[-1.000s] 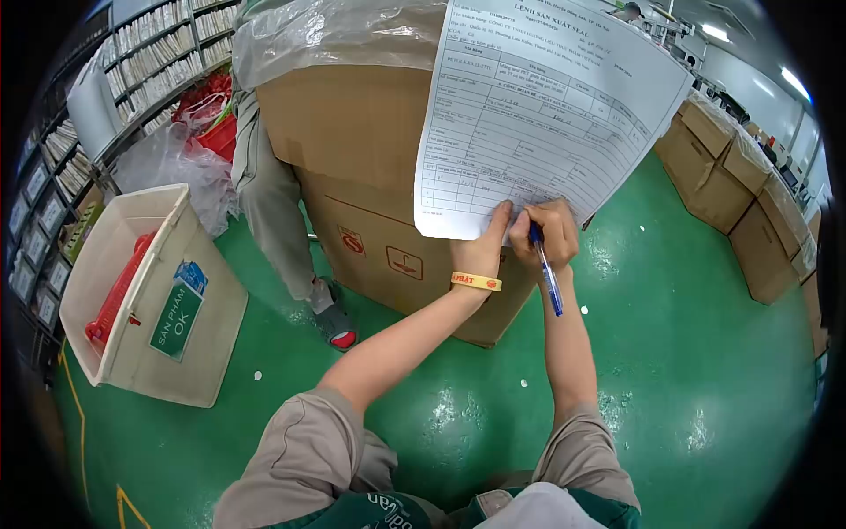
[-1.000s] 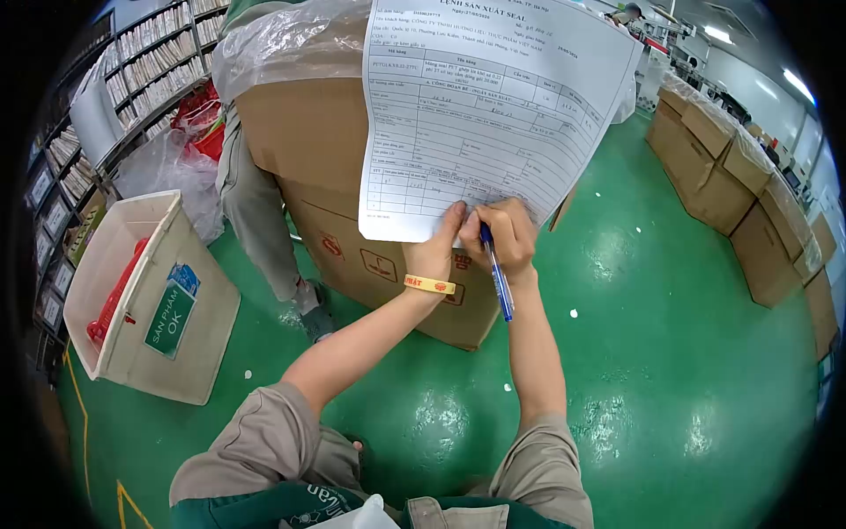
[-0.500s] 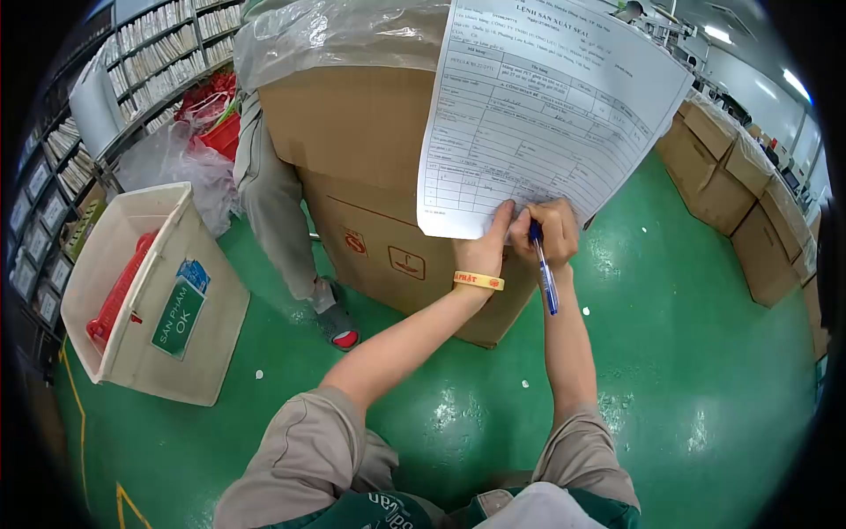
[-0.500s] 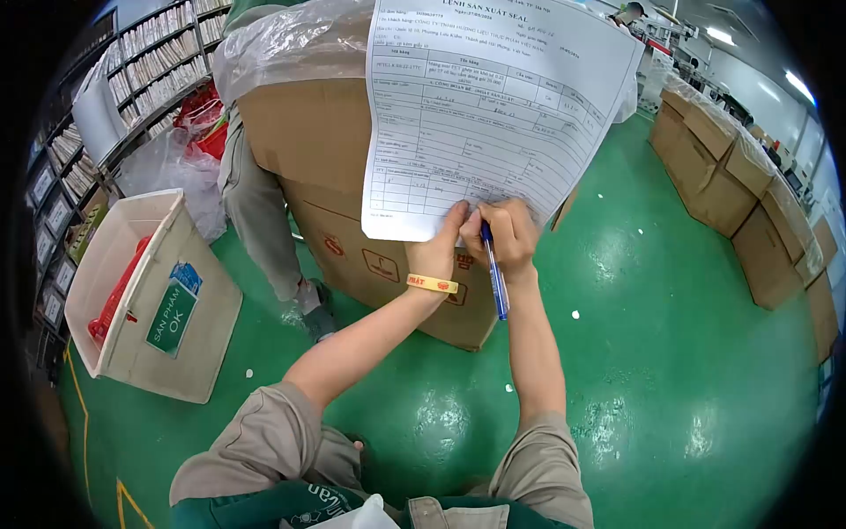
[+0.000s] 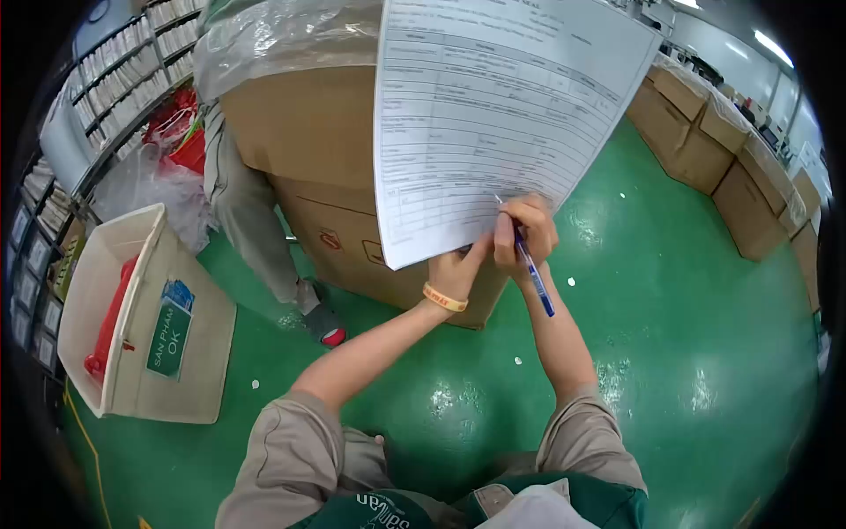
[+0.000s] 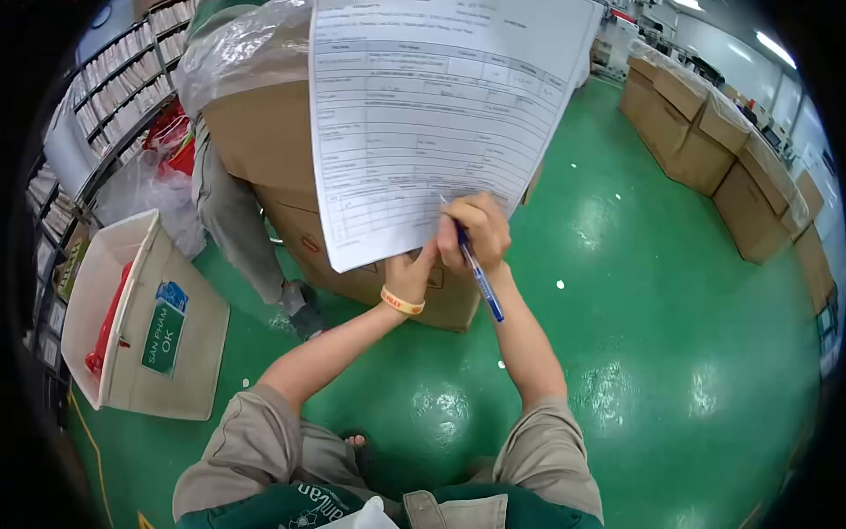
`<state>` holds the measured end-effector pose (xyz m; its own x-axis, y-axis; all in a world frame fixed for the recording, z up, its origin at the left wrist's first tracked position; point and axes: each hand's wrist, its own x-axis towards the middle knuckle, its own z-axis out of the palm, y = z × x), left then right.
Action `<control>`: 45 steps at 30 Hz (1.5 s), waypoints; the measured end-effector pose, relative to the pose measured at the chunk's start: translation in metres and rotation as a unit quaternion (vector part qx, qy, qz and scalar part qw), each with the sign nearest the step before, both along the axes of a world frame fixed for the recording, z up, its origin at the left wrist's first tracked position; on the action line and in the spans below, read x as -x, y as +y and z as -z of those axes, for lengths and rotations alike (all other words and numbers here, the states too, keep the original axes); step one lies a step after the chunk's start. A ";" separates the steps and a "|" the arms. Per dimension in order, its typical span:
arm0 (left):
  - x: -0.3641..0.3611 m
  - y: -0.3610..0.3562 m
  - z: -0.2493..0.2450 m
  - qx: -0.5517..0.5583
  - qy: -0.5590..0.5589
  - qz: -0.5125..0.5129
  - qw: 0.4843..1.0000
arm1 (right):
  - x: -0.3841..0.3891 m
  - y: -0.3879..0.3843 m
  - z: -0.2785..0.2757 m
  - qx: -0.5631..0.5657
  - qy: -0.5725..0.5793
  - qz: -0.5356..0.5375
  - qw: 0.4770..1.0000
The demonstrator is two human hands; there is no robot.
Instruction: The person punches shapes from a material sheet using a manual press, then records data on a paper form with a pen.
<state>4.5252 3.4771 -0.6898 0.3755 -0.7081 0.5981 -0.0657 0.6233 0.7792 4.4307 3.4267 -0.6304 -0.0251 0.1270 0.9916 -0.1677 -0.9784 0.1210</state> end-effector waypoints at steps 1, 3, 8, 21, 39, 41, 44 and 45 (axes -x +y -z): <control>-0.004 0.002 0.009 -0.001 -0.043 -0.005 0.999 | 0.004 0.008 -0.002 -0.011 0.009 -0.022 1.000; -0.011 0.005 0.022 -0.120 -0.158 -0.011 0.980 | 0.014 0.027 -0.008 -0.037 0.022 -0.068 0.997; -0.034 0.005 0.053 -0.320 -0.440 0.305 0.782 | 0.069 0.097 -0.097 -0.165 -0.201 -0.266 0.928; -0.085 0.132 -0.207 0.014 -0.262 0.444 0.857 | 0.125 0.156 -0.121 -0.031 -0.088 -0.211 0.973; -0.150 0.239 -0.203 0.304 -0.157 0.071 0.937 | 0.094 0.149 -0.118 -0.031 -0.078 -0.299 0.950; -0.172 0.237 -0.178 0.266 -0.110 -0.069 0.955 | 0.092 0.153 -0.122 -0.023 -0.080 -0.310 0.947; -0.218 0.229 -0.098 0.033 -0.028 -0.231 0.972 | 0.089 0.151 -0.125 -0.014 -0.085 -0.326 0.941; -0.238 0.235 -0.062 -0.078 0.014 -0.270 0.960 | 0.088 0.151 -0.125 -0.012 -0.086 -0.332 0.939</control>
